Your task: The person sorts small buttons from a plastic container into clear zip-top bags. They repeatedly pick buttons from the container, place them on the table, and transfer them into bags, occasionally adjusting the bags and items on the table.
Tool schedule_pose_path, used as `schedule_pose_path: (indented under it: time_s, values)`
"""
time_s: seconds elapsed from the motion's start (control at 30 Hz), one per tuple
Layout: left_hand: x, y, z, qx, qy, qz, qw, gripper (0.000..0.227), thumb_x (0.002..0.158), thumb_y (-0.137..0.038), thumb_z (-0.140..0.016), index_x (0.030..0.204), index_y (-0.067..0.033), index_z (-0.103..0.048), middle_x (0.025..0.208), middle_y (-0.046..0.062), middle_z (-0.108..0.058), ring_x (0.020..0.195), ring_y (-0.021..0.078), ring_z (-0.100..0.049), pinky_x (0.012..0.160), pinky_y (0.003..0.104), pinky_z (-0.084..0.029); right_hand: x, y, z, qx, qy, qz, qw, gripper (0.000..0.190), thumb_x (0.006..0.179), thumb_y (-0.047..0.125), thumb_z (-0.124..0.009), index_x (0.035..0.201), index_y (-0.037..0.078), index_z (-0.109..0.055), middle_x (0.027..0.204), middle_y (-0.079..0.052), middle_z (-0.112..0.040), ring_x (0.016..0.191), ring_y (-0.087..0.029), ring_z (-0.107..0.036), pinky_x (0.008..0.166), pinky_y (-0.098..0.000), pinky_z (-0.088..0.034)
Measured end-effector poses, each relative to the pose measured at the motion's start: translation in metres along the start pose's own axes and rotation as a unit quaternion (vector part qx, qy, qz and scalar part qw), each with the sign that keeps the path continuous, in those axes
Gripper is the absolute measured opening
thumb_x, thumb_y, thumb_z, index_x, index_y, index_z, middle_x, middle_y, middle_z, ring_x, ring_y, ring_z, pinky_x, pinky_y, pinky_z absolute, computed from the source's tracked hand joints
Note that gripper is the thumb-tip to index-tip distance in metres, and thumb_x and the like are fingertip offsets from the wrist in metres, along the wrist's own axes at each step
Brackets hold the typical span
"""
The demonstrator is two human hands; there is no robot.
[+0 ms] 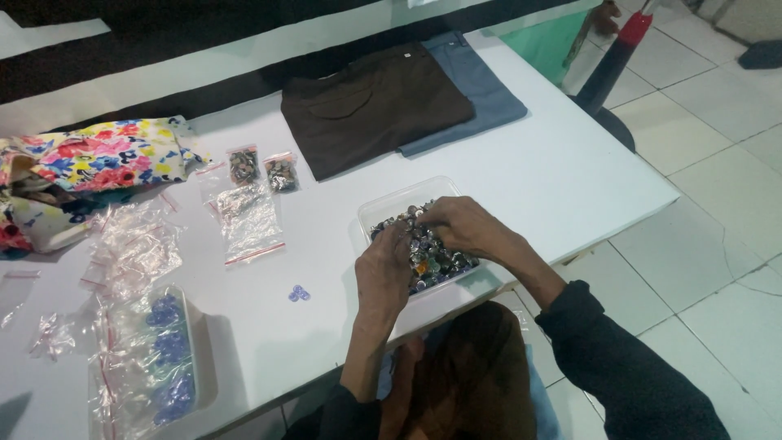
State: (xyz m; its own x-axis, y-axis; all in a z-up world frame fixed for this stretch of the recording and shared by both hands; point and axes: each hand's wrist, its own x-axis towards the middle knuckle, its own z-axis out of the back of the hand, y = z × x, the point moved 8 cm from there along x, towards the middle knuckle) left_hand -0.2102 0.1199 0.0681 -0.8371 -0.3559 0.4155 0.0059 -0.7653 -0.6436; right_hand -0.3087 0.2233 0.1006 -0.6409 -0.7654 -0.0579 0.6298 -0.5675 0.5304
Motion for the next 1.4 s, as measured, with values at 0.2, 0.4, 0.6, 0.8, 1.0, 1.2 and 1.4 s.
schedule_pose_path:
  time_s: [0.2,0.4,0.6,0.8,1.0,1.2,1.4]
  values:
    - [0.000,0.005,-0.007,-0.013,0.021,0.015,1.000,0.021,0.102,-0.012,-0.059,0.123,-0.0096,-0.065,0.109,0.013,-0.074,0.093,0.0364,-0.074,0.078,0.043,-0.062,0.021,-0.016,-0.058,-0.127,0.008,0.001,0.992,0.027,0.095,0.017,-0.062,0.115,0.009,-0.077,0.107,-0.021,-0.075,0.101,-0.042,-0.071,0.094,-0.0505,-0.057]
    - [-0.004,-0.001,-0.001,-0.034,0.027,0.026,0.999,0.024,0.100,-0.009,-0.061,0.124,-0.0087,-0.064,0.114,0.015,-0.073,0.097,0.0395,-0.072,0.081,0.047,-0.062,0.007,-0.007,-0.013,0.028,-0.040,0.018,0.999,0.025,0.097,0.024,-0.064,0.111,0.008,-0.078,0.105,-0.026,-0.074,0.102,-0.049,-0.069,0.093,-0.0573,-0.054]
    - [-0.003,-0.001,-0.001,-0.023,0.041,0.046,0.998,0.023,0.100,-0.010,-0.060,0.123,-0.0093,-0.064,0.110,0.013,-0.074,0.096,0.0367,-0.073,0.083,0.043,-0.062,0.011,-0.018,-0.012,0.021,-0.031,-0.007,0.999,0.030,0.098,0.028,-0.062,0.117,0.010,-0.076,0.112,-0.024,-0.073,0.108,-0.046,-0.068,0.096,-0.0540,-0.054]
    - [-0.003,-0.002,0.001,-0.033,0.031,0.044,0.998,0.023,0.099,-0.008,-0.061,0.122,-0.0091,-0.064,0.110,0.015,-0.074,0.096,0.0389,-0.072,0.079,0.044,-0.062,0.018,-0.023,-0.051,-0.176,0.008,-0.020,0.984,0.034,0.091,0.027,-0.069,0.117,0.005,-0.069,0.104,-0.018,-0.074,0.102,-0.037,-0.072,0.088,-0.0458,-0.059]
    - [-0.003,-0.016,0.014,-0.043,0.020,0.032,0.998,0.021,0.098,-0.003,-0.063,0.119,-0.0051,-0.067,0.104,0.019,-0.075,0.091,0.0415,-0.073,0.077,0.044,-0.062,0.010,-0.008,-0.022,-0.040,-0.001,-0.007,0.999,0.030,0.098,0.023,-0.062,0.119,0.007,-0.075,0.107,-0.024,-0.073,0.105,-0.047,-0.068,0.091,-0.0533,-0.054]
    - [0.001,-0.014,0.008,-0.028,0.048,0.043,0.998,0.019,0.095,-0.011,-0.069,0.113,-0.0131,-0.073,0.098,0.013,-0.077,0.086,0.0339,-0.076,0.077,0.037,-0.062,-0.011,0.004,-0.010,0.134,0.022,-0.028,0.990,0.028,0.097,0.027,-0.062,0.114,0.013,-0.079,0.106,-0.024,-0.075,0.107,-0.047,-0.068,0.093,-0.0547,-0.052]
    - [-0.002,-0.001,-0.004,-0.027,0.035,0.020,0.999,0.013,0.095,-0.011,-0.069,0.105,-0.0167,-0.075,0.097,0.005,-0.077,0.081,0.0295,-0.075,0.071,0.035,-0.062,-0.004,-0.016,-0.031,0.327,0.082,-0.059,0.940,0.032,0.101,0.025,-0.058,0.112,0.003,-0.078,0.077,-0.015,-0.069,0.066,-0.019,-0.064,0.062,-0.0310,-0.055]
